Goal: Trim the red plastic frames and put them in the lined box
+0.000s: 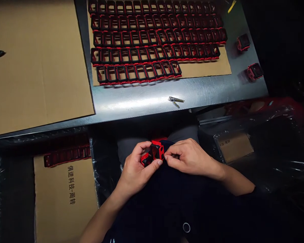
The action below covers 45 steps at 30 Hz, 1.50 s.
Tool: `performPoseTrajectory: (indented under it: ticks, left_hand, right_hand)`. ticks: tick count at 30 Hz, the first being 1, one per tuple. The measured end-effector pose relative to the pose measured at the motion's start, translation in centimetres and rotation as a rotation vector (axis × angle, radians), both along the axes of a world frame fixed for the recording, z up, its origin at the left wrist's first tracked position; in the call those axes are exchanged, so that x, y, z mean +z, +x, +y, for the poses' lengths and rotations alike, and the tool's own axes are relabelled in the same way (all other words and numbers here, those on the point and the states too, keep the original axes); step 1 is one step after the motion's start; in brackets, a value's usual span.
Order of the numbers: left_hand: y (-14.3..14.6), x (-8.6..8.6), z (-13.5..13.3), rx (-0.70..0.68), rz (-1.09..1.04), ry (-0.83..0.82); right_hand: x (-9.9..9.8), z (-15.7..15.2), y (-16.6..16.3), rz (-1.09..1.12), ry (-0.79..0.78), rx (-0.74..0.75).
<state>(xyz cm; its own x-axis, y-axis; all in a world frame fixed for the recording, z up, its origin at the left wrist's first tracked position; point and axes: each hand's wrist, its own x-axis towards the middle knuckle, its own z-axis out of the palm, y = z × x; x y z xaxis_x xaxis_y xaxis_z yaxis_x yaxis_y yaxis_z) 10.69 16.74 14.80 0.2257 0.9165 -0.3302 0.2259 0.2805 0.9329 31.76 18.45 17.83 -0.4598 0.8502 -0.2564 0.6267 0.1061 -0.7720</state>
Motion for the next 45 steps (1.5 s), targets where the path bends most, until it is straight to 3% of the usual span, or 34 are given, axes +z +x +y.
performPoseTrajectory:
  ticks: [2,5,11,18,20,33,39,45]
  left_hand:
    - [0.1,0.0,0.0,0.03,-0.019,-0.028]
    - [0.1,0.1,0.0,0.079,-0.061,-0.093]
    - [0.4,0.4,0.2,0.082,-0.193,-0.206]
    - [0.2,0.3,0.2,0.074,-0.225,-0.201]
    - [0.2,0.3,0.1,0.062,-0.253,-0.216]
    - [0.2,0.3,0.2,0.019,-0.35,-0.304]
    - [0.2,0.2,0.2,0.023,-0.369,-0.31]
    - [0.3,0.2,0.3,0.012,-0.392,-0.329]
  right_hand:
    - [0.0,-0.1,0.4,0.038,0.004,0.05]
    - [-0.4,-0.2,1.4,0.191,-0.166,0.129]
    - [-1.1,-0.3,1.5,0.261,-0.279,-0.232]
    - [-2.2,-0.1,0.0,0.581,-0.709,-0.378]
    - [-2.5,-0.1,-0.1,0.608,-0.77,-0.429]
    - [-2.5,-0.4,-0.3,0.732,-0.902,-0.493]
    - [-2.8,-0.6,0.5,0.691,-0.921,-0.43]
    - [-2.7,-0.6,0.2,0.756,-0.939,-0.493]
